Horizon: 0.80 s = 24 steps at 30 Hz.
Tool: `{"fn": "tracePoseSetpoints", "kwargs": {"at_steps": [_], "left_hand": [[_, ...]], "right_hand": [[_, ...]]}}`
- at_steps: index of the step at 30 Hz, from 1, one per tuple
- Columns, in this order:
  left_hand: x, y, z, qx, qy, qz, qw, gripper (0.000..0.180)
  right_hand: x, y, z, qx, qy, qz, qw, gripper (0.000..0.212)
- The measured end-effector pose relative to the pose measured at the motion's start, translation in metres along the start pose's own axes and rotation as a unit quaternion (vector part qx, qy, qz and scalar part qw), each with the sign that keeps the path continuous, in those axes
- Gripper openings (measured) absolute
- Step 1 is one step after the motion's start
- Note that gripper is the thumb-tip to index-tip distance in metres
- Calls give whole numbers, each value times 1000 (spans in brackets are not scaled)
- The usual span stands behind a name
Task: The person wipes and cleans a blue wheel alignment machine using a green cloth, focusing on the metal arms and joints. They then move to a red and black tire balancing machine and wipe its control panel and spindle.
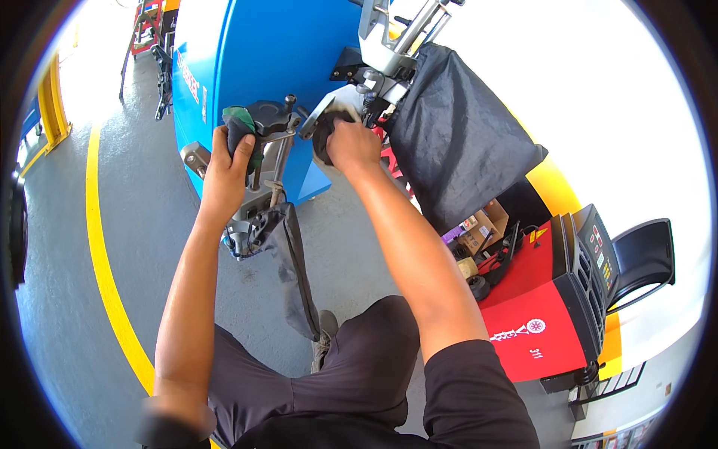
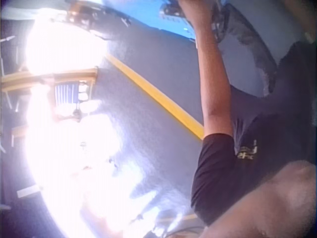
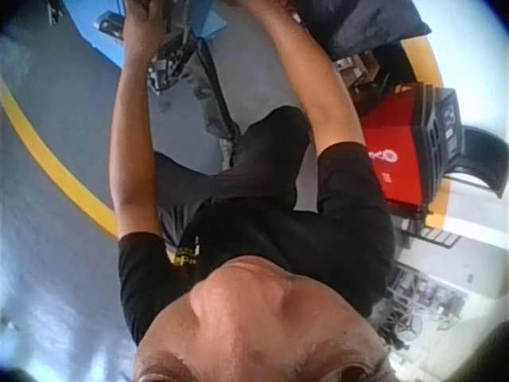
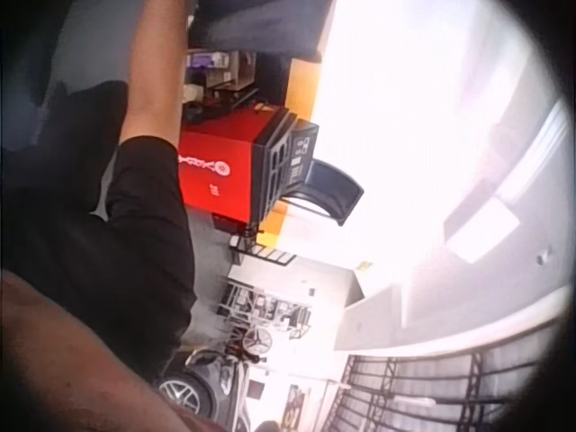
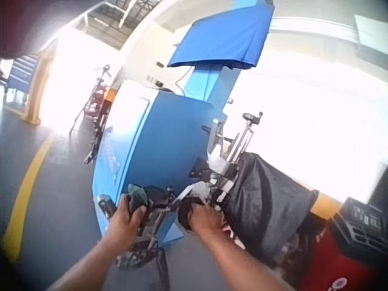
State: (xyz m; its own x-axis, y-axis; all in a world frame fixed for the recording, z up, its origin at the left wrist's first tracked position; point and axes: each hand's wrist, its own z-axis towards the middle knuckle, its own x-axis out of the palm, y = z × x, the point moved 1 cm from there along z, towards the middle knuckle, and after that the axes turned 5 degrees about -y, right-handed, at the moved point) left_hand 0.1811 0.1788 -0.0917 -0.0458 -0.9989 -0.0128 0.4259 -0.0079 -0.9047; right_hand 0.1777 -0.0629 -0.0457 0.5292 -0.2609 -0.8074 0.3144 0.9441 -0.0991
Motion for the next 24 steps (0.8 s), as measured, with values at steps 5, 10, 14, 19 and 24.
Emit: {"fn": "tracePoseSetpoints", "kwargs": {"at_steps": [5, 10, 14, 19, 24], "left_hand": [[-8, 2, 3, -3, -16, 22, 1000, 48], [0, -2, 0, -38, -20, 4, 999, 42], [4, -5, -4, -24, -35, 0, 999, 40], [-2, -10, -3, -36, -27, -5, 999, 38], [-1, -6, -1, -19, -13, 5, 1000, 39]], "right_hand": [[-78, 0, 20, -37, -76, 133, 987, 26], [-125, -30, 67, -31, -197, 41, 979, 29], [-95, -44, 88, -141, -210, -104, 962, 24], [-84, -16, 124, -149, -246, -129, 949, 22], [-89, -17, 116, -63, -243, -131, 959, 28]]}}
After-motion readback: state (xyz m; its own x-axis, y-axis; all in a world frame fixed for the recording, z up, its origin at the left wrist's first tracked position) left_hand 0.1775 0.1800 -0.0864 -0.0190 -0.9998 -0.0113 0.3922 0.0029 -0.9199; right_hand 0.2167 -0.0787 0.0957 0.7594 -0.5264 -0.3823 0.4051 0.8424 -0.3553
